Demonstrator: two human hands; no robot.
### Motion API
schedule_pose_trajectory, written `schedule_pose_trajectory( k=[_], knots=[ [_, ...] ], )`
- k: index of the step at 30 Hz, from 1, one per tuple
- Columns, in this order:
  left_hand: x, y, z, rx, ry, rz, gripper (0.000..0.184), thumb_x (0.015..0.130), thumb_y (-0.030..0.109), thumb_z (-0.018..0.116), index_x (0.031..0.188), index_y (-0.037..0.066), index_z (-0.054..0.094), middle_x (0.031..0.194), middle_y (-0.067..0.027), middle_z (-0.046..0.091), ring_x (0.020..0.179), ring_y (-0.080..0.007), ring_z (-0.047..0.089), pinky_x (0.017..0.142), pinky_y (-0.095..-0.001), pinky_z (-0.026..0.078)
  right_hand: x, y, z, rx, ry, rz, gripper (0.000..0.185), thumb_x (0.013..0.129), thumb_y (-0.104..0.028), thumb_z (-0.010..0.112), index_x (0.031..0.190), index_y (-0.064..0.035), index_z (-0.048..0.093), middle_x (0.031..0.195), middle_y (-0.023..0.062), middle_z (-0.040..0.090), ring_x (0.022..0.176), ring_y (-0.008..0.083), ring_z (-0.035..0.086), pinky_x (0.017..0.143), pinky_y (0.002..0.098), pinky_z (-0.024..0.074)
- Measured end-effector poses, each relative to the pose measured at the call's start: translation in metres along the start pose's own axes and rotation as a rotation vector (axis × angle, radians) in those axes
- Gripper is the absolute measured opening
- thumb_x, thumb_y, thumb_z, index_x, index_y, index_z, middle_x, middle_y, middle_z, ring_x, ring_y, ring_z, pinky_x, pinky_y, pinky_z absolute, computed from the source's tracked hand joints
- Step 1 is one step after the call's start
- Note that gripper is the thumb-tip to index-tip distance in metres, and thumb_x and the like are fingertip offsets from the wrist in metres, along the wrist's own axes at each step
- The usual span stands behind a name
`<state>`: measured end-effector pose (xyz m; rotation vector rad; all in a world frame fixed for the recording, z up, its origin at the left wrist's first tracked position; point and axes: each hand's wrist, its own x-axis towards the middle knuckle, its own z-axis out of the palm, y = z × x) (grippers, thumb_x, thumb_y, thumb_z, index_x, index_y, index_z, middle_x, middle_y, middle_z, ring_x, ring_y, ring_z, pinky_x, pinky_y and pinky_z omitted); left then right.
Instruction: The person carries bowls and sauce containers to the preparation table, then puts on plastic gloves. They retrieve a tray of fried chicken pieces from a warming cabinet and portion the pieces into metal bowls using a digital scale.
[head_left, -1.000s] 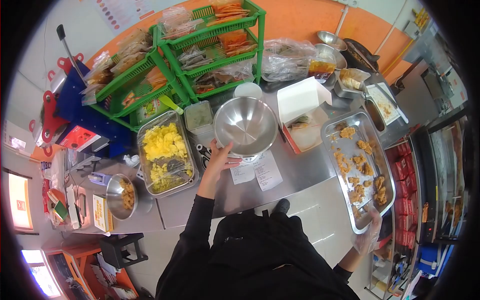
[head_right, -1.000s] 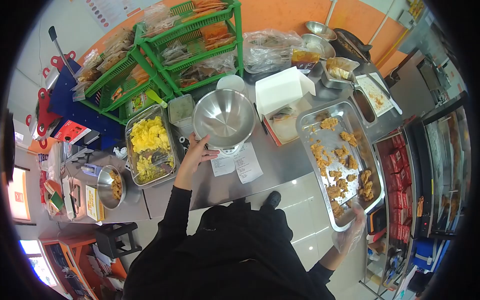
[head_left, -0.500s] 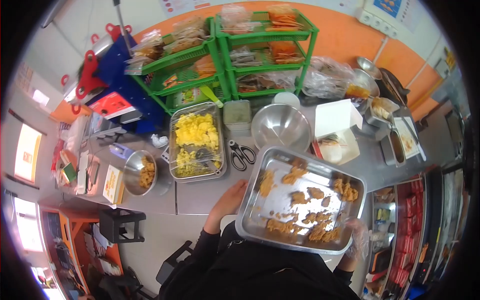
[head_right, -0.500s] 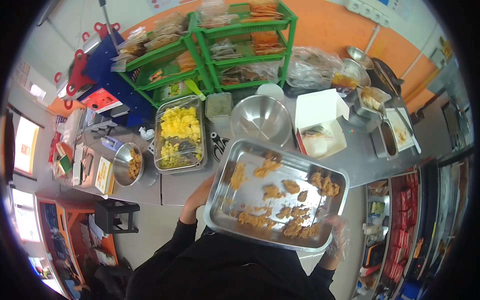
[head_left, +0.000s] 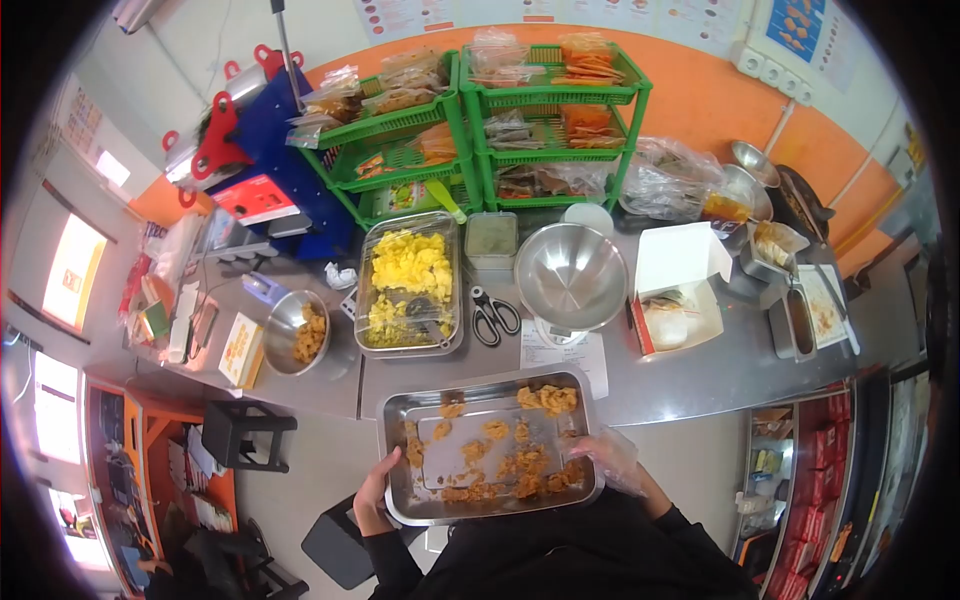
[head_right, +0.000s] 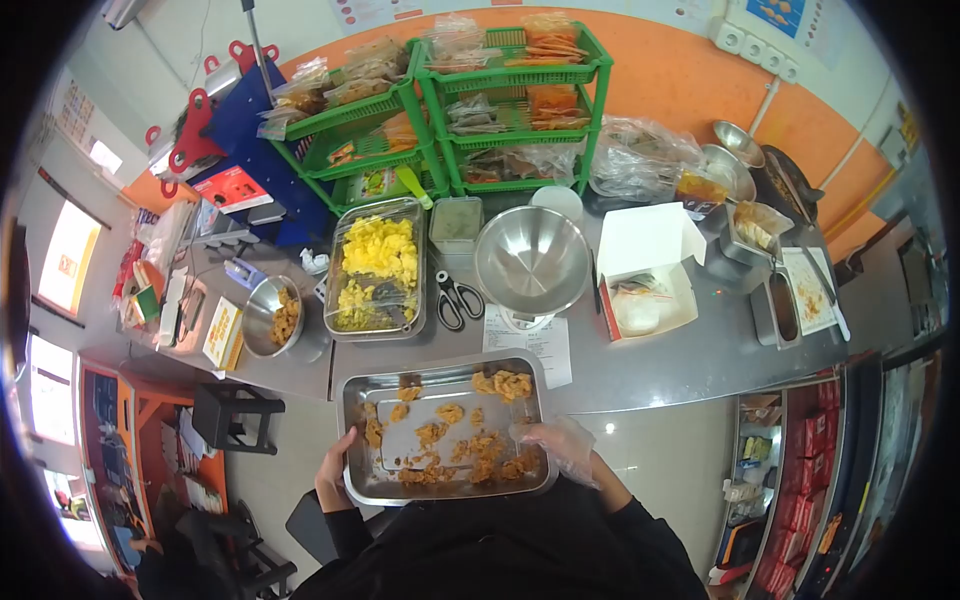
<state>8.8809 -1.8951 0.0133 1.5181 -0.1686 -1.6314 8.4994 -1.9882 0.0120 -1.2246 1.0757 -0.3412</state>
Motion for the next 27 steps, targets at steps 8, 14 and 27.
schedule_pose_trajectory(
  k=[8, 14, 27],
  knots=[
    [-0.020, -0.048, -0.012, -0.192, 0.121, 0.093, 0.029, 0.069, 0.019, 0.052, 0.090, -0.001, 0.058, 0.080, -0.0094, 0.060, 0.068, -0.0199, 0.058, 0.064, -0.0301, 0.048, 0.022, -0.054, 0.019, 0.302, -0.079, 0.109, 0.035, 0.077, -0.026, 0.063, 0.102, -0.0026, 0.057, 0.083, 0.0055, 0.060, 0.072, 0.0110, 0.054, 0.065, 0.0258, 0.0426],
    [-0.014, -0.083, -0.026, -0.202, 0.214, 0.223, 0.024, 0.067, 0.018, 0.051, 0.082, 0.001, 0.059, 0.074, -0.0045, 0.059, 0.065, -0.0154, 0.055, 0.064, -0.0264, 0.045, 0.053, -0.042, 0.008, -0.341, -0.013, -0.104, 0.048, 0.078, -0.038, 0.059, 0.112, -0.0052, 0.051, 0.088, 0.0135, 0.060, 0.081, 0.0230, 0.058, 0.073, 0.0331, 0.0438],
    [-0.044, -0.003, 0.027, 0.742, 0.934, 0.749, 0.033, 0.081, 0.027, 0.055, 0.101, 0.000, 0.054, 0.089, -0.0127, 0.058, 0.079, -0.0240, 0.055, 0.074, -0.0329, 0.043, 0.108, 0.054, 0.062, -0.493, 0.169, -0.099, 0.039, 0.082, -0.036, 0.052, 0.111, -0.0095, 0.051, 0.095, 0.0209, 0.059, 0.089, 0.0384, 0.056, 0.078, 0.0426, 0.0430]
  ],
)
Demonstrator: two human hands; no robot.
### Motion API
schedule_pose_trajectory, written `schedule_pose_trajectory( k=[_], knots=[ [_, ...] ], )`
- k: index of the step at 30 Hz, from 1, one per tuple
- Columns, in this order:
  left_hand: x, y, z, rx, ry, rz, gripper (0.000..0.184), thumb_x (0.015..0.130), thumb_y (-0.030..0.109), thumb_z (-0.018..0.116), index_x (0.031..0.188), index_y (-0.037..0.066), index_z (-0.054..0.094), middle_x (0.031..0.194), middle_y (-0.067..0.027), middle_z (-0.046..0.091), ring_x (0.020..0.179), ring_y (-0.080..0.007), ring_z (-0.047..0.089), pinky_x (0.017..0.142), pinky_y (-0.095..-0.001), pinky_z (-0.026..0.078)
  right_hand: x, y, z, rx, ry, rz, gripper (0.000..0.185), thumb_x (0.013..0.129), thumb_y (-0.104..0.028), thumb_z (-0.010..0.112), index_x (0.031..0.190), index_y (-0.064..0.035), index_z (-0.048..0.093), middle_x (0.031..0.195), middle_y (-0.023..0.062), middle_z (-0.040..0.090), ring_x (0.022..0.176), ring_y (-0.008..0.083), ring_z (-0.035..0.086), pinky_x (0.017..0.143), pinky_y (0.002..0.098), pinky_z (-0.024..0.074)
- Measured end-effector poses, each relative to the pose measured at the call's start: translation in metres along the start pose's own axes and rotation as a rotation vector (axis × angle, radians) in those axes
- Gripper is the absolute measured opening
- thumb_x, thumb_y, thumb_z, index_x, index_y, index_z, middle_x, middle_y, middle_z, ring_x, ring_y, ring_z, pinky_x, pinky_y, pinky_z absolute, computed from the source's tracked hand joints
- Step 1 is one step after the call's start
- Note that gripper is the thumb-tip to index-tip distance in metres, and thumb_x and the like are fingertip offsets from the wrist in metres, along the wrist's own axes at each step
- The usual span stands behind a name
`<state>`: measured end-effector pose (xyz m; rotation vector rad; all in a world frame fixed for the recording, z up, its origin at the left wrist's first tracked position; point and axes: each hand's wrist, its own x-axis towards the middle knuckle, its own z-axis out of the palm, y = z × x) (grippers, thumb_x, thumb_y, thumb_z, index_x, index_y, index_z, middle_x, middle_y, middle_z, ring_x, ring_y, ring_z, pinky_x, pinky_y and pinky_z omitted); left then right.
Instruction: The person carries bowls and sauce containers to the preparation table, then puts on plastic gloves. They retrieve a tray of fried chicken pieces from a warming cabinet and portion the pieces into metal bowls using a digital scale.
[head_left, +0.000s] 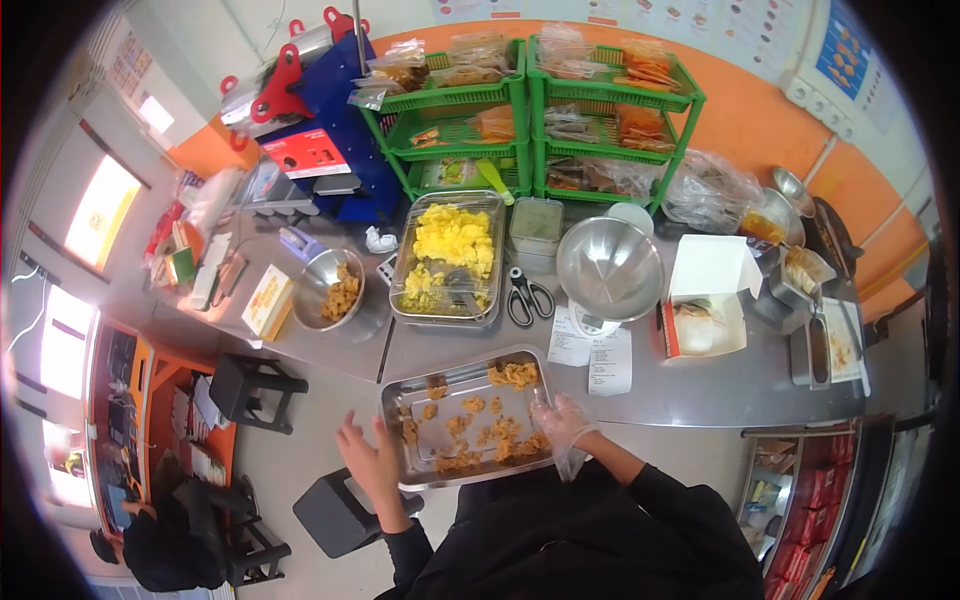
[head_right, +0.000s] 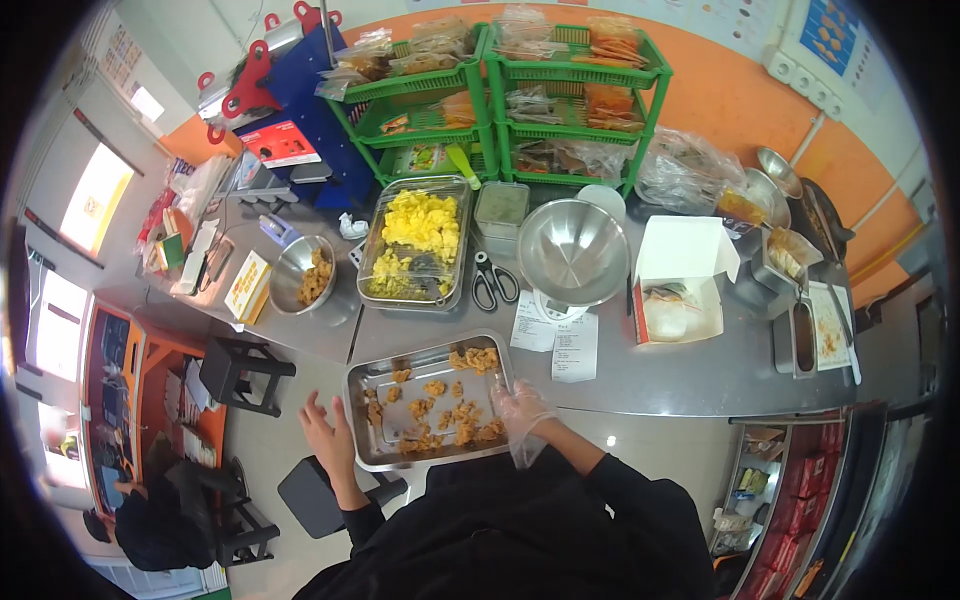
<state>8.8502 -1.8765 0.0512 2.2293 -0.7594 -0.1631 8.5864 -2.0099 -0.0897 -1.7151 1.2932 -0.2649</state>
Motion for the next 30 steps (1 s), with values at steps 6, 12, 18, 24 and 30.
schedule_pose_trajectory(
  k=[6, 12, 18, 24, 30],
  knots=[
    [-0.028, 0.137, 0.117, -0.363, -0.804, 0.660, 0.022, 0.078, 0.012, 0.055, 0.099, 0.004, 0.056, 0.097, -0.0139, 0.056, 0.092, -0.0334, 0.053, 0.081, -0.0367, 0.042, 0.019, 0.008, 0.037, -0.052, -0.034, -0.167, 0.050, 0.078, -0.041, 0.051, 0.108, -0.0011, 0.050, 0.103, 0.0241, 0.054, 0.102, 0.0362, 0.051, 0.086, 0.0413, 0.0399],
    [-0.038, 0.138, 0.290, -0.248, -0.642, 0.469, 0.060, 0.072, 0.017, 0.062, 0.118, -0.008, 0.032, 0.119, -0.0257, 0.034, 0.109, -0.0408, 0.036, 0.093, -0.0432, 0.032, 0.030, 0.022, 0.050, -0.218, -0.163, -0.362, 0.051, 0.079, -0.043, 0.050, 0.118, -0.0109, 0.049, 0.121, 0.0122, 0.049, 0.116, 0.0266, 0.042, 0.099, 0.0355, 0.0309],
    [-0.033, 0.128, 0.325, -0.145, -0.558, 0.370, 0.076, 0.066, 0.017, 0.065, 0.125, -0.006, 0.023, 0.123, -0.0245, 0.028, 0.111, -0.0404, 0.031, 0.096, -0.0429, 0.028, 0.039, 0.048, 0.074, 0.735, -0.152, -0.117, 0.045, 0.087, -0.038, 0.039, 0.122, -0.0106, 0.045, 0.124, 0.0092, 0.048, 0.117, 0.0229, 0.042, 0.100, 0.0330, 0.0297],
    [-0.032, 0.134, 0.324, -0.110, -0.572, 0.254, 0.080, 0.059, 0.025, 0.069, 0.124, 0.001, 0.028, 0.115, -0.0225, 0.033, 0.109, -0.0385, 0.033, 0.097, -0.0425, 0.026, 0.040, 0.054, 0.082, 0.745, -0.201, -0.056, 0.046, 0.091, -0.034, 0.028, 0.129, -0.0106, 0.036, 0.133, 0.0073, 0.037, 0.124, 0.0223, 0.033, 0.104, 0.0328, 0.0240],
    [-0.031, 0.141, 0.329, -0.044, -0.563, 0.153, 0.080, 0.059, 0.034, 0.070, 0.121, 0.003, 0.030, 0.112, -0.0217, 0.037, 0.108, -0.0363, 0.033, 0.096, -0.0420, 0.025, 0.041, 0.039, 0.056, -0.369, -0.367, -0.255, 0.052, 0.091, -0.038, 0.023, 0.134, -0.0104, 0.029, 0.141, 0.0058, 0.026, 0.130, 0.0222, 0.022, 0.107, 0.0319, 0.0172]
  ],
)
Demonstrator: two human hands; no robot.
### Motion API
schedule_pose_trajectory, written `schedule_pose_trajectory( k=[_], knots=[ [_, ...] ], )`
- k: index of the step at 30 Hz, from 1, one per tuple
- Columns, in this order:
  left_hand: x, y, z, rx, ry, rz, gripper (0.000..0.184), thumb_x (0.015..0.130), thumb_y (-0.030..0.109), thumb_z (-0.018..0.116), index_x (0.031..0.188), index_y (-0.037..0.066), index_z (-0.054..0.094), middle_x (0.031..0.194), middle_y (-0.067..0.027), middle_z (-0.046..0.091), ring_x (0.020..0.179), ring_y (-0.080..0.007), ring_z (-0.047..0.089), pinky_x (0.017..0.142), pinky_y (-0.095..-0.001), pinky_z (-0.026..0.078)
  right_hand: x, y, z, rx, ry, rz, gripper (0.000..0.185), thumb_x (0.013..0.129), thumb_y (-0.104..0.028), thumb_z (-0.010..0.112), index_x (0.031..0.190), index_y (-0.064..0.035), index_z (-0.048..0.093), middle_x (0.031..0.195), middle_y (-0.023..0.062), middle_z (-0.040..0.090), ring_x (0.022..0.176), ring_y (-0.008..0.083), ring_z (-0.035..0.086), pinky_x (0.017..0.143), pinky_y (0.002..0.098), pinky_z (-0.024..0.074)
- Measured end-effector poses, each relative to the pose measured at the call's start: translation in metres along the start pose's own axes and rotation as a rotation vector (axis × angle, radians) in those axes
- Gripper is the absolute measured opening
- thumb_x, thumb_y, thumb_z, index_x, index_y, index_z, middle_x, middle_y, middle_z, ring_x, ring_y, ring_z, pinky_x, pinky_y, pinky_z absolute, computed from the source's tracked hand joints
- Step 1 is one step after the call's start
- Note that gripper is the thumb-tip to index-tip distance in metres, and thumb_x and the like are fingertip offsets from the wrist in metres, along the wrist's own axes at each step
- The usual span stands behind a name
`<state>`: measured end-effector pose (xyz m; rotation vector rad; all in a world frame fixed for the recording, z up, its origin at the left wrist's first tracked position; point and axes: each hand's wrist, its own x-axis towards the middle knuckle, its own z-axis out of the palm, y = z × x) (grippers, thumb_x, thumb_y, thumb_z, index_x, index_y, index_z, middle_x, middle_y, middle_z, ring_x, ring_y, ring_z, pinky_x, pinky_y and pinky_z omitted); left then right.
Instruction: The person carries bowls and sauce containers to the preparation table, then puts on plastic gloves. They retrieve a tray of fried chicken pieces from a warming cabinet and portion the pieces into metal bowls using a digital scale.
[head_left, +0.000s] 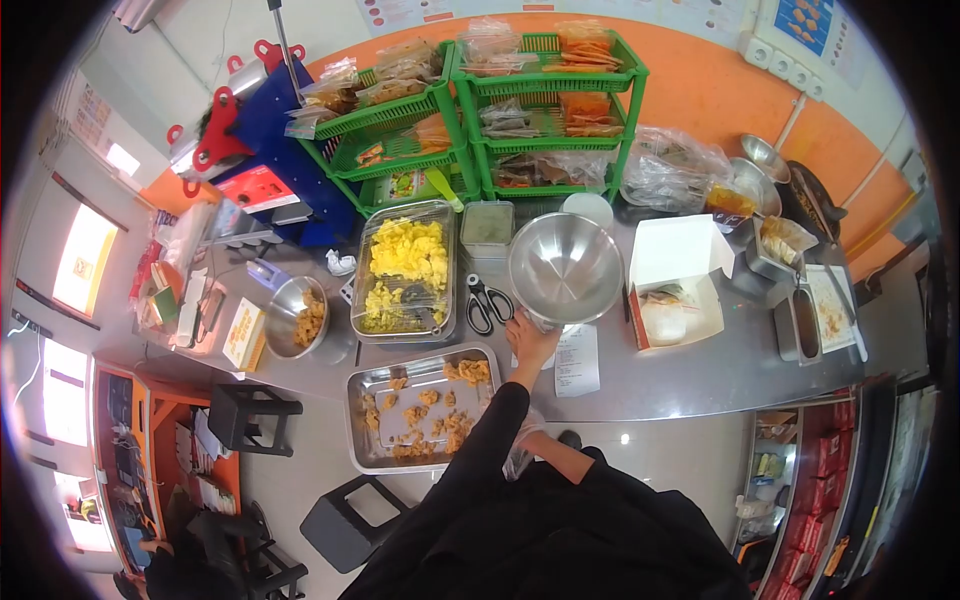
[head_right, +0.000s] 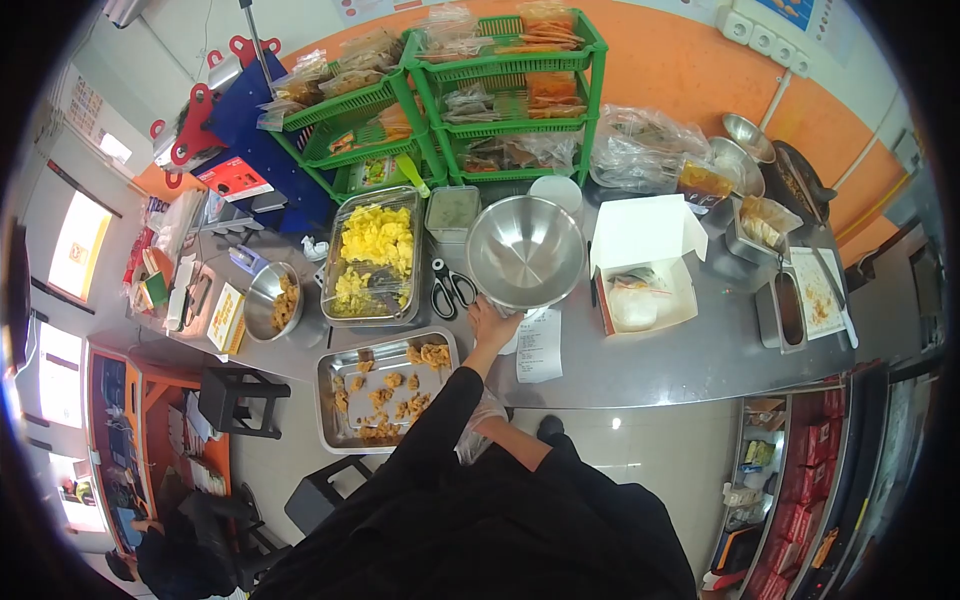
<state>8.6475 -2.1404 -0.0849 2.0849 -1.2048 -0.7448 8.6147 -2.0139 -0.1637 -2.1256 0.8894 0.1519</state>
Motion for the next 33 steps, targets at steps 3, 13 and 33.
schedule_pose_trajectory(
  k=[3, 13, 33],
  knots=[
    [-0.001, -0.001, 0.002, 0.020, -0.010, 0.005, 0.082, 0.060, 0.037, 0.070, 0.121, 0.001, 0.028, 0.112, -0.0229, 0.036, 0.107, -0.0361, 0.032, 0.095, -0.0428, 0.024, 0.003, 0.000, 0.003, -0.104, -0.009, -0.018, 0.055, 0.090, -0.041, 0.023, 0.135, -0.0105, 0.028, 0.141, 0.0067, 0.025, 0.131, 0.0222, 0.021, 0.107, 0.0318, 0.0164],
    [0.002, -0.003, 0.002, 0.013, -0.046, 0.029, 0.087, 0.061, 0.041, 0.070, 0.123, 0.002, 0.022, 0.113, -0.0221, 0.033, 0.107, -0.0380, 0.030, 0.095, -0.0440, 0.023, 0.001, 0.002, -0.001, -0.022, 0.022, -0.024, 0.055, 0.089, -0.043, 0.024, 0.132, -0.0108, 0.033, 0.139, 0.0085, 0.030, 0.129, 0.0229, 0.024, 0.107, 0.0318, 0.0174],
    [-0.048, 0.002, -0.056, 0.030, -0.130, 0.301, 0.078, 0.064, 0.025, 0.068, 0.125, 0.001, 0.027, 0.118, -0.0199, 0.036, 0.110, -0.0375, 0.033, 0.096, -0.0443, 0.026, -0.013, -0.024, -0.040, 0.259, 0.327, -0.144, 0.039, 0.087, -0.030, 0.038, 0.117, -0.0063, 0.048, 0.123, 0.0155, 0.046, 0.115, 0.0262, 0.043, 0.097, 0.0341, 0.0322]
  ],
)
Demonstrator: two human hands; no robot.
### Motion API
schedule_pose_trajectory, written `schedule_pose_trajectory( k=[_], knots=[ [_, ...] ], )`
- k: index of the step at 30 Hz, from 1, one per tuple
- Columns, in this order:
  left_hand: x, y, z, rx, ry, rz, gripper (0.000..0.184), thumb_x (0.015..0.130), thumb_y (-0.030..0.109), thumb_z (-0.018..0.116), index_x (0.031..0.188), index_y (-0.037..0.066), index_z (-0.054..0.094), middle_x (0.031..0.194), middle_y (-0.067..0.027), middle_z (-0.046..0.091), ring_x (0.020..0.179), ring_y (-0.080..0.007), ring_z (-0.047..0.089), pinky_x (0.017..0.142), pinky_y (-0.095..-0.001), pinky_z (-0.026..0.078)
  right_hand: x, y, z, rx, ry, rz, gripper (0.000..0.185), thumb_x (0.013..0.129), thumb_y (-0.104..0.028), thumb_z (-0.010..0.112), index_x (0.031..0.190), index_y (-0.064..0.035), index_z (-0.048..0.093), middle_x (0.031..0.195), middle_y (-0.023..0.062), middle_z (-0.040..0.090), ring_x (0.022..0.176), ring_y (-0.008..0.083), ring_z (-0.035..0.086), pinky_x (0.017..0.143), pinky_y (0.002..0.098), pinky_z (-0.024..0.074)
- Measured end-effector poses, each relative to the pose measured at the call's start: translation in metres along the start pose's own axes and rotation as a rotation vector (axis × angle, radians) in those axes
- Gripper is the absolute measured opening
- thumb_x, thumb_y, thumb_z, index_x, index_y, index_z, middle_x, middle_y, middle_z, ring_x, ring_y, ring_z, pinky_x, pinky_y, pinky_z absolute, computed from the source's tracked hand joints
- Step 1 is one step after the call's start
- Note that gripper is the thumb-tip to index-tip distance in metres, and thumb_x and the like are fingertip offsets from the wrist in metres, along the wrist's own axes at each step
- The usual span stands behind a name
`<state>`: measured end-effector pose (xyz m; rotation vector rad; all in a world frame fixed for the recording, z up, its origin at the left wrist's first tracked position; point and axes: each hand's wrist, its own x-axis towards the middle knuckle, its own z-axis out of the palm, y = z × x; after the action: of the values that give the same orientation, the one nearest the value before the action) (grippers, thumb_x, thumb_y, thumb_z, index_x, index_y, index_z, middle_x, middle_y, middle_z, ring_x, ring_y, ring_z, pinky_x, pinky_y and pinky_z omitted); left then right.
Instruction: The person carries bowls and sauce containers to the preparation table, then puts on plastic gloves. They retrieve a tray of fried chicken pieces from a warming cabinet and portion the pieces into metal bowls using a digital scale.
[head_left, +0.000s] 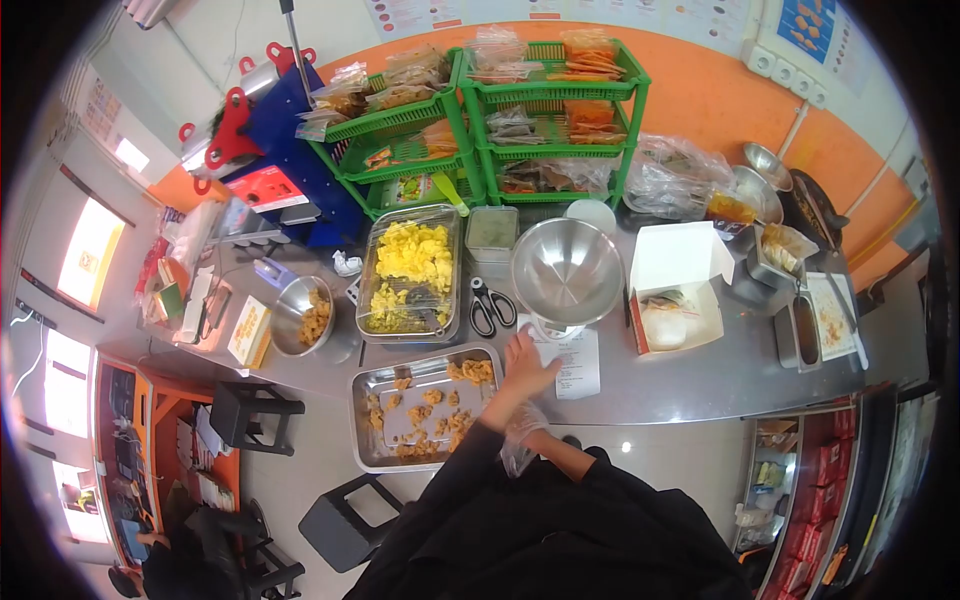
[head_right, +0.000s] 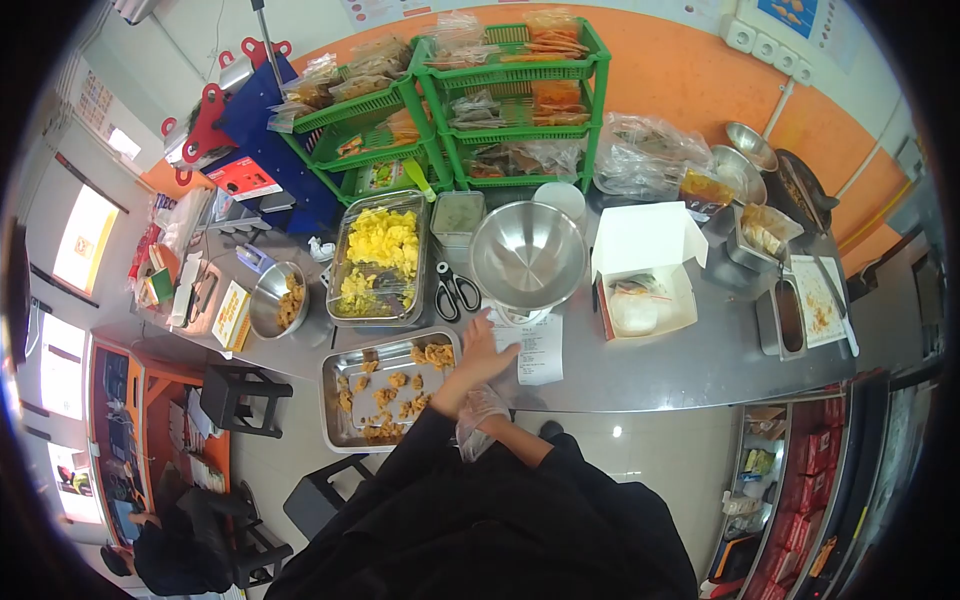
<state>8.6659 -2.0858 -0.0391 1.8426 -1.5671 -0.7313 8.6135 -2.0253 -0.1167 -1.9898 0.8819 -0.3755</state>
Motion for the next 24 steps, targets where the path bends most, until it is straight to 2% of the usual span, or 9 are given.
schedule_pose_trajectory(
  k=[2, 3, 5, 8, 10, 13, 18, 21, 24],
  knots=[
    [-0.043, 0.012, -0.063, 0.014, 0.141, 0.180, 0.070, 0.066, 0.023, 0.068, 0.122, 0.000, 0.033, 0.116, -0.0213, 0.039, 0.110, -0.0380, 0.035, 0.094, -0.0453, 0.027, -0.001, -0.025, -0.011, 0.060, 0.187, -0.004, 0.041, 0.085, -0.034, 0.039, 0.110, -0.0032, 0.053, 0.118, 0.0214, 0.050, 0.114, 0.0290, 0.044, 0.095, 0.0362, 0.0346],
    [-0.060, 0.009, -0.092, 0.087, 0.282, 0.257, 0.066, 0.066, 0.022, 0.068, 0.120, 0.000, 0.037, 0.115, -0.0224, 0.040, 0.110, -0.0384, 0.036, 0.093, -0.0456, 0.028, -0.001, -0.046, -0.028, 0.033, 0.104, 0.247, 0.044, 0.085, -0.036, 0.039, 0.108, -0.0020, 0.053, 0.114, 0.0228, 0.051, 0.111, 0.0306, 0.046, 0.093, 0.0377, 0.0358],
    [-0.088, -0.027, -0.140, 0.410, 0.592, 0.023, 0.061, 0.066, 0.023, 0.069, 0.116, 0.000, 0.042, 0.115, -0.0226, 0.042, 0.110, -0.0379, 0.036, 0.092, -0.0458, 0.029, 0.006, -0.081, -0.062, -0.039, -0.066, 0.738, 0.049, 0.085, -0.042, 0.038, 0.104, 0.0006, 0.054, 0.108, 0.0255, 0.054, 0.107, 0.0340, 0.049, 0.090, 0.0406, 0.0382],
    [-0.128, -0.141, -0.171, 0.599, 0.810, -0.505, 0.063, 0.074, 0.042, 0.062, 0.117, 0.000, 0.043, 0.112, -0.0212, 0.046, 0.107, -0.0384, 0.040, 0.092, -0.0447, 0.031, 0.008, -0.076, -0.056, -0.143, -0.030, 0.677, 0.053, 0.085, -0.044, 0.035, 0.100, 0.0036, 0.055, 0.102, 0.0259, 0.056, 0.100, 0.0405, 0.051, 0.088, 0.0437, 0.0393],
    [-0.147, -0.185, -0.194, 0.268, 0.318, -0.894, 0.064, 0.081, 0.051, 0.051, 0.118, -0.001, 0.044, 0.110, -0.0175, 0.050, 0.103, -0.0312, 0.047, 0.090, -0.0393, 0.034, 0.010, -0.072, -0.053, -0.181, -0.052, 0.672, 0.052, 0.085, -0.042, 0.036, 0.099, 0.0035, 0.055, 0.103, 0.0253, 0.056, 0.101, 0.0406, 0.051, 0.088, 0.0434, 0.0399],
    [-0.156, -0.210, -0.195, -0.514, 0.195, -0.666, 0.059, 0.087, 0.048, 0.044, 0.119, -0.002, 0.045, 0.109, -0.0117, 0.054, 0.099, -0.0202, 0.051, 0.088, -0.0319, 0.037, 0.010, -0.068, -0.049, -0.273, -0.085, 0.622, 0.046, 0.084, -0.039, 0.041, 0.100, 0.0024, 0.054, 0.103, 0.0234, 0.055, 0.101, 0.0383, 0.051, 0.086, 0.0423, 0.0412],
    [-0.162, -0.223, -0.193, -0.545, 0.175, -0.572, 0.053, 0.091, 0.043, 0.040, 0.117, -0.002, 0.049, 0.104, -0.0061, 0.057, 0.097, -0.0127, 0.049, 0.087, -0.0262, 0.036, 0.009, -0.142, -0.058, -0.505, 0.302, 0.437, 0.039, 0.080, -0.032, 0.052, 0.104, -0.0015, 0.050, 0.099, 0.0175, 0.054, 0.094, 0.0316, 0.053, 0.080, 0.0404, 0.0433],
    [-0.165, -0.226, -0.194, -0.569, 0.147, -0.627, 0.054, 0.091, 0.044, 0.040, 0.116, -0.002, 0.050, 0.105, -0.0063, 0.057, 0.098, -0.0127, 0.049, 0.088, -0.0262, 0.036, 0.050, -0.152, -0.056, -0.536, 0.179, 0.044, 0.046, 0.079, -0.035, 0.054, 0.112, -0.0031, 0.046, 0.101, 0.0174, 0.052, 0.096, 0.0315, 0.050, 0.078, 0.0407, 0.0432],
    [-0.161, -0.220, -0.198, -0.555, 0.139, -0.670, 0.064, 0.090, 0.050, 0.036, 0.120, -0.006, 0.045, 0.116, -0.0144, 0.052, 0.109, -0.0188, 0.047, 0.094, -0.0285, 0.033, 0.071, -0.141, -0.022, -0.751, 0.187, 0.072, 0.061, 0.075, -0.047, 0.056, 0.119, -0.0070, 0.043, 0.111, 0.0175, 0.047, 0.106, 0.0347, 0.043, 0.081, 0.0475, 0.0401]
  ],
)
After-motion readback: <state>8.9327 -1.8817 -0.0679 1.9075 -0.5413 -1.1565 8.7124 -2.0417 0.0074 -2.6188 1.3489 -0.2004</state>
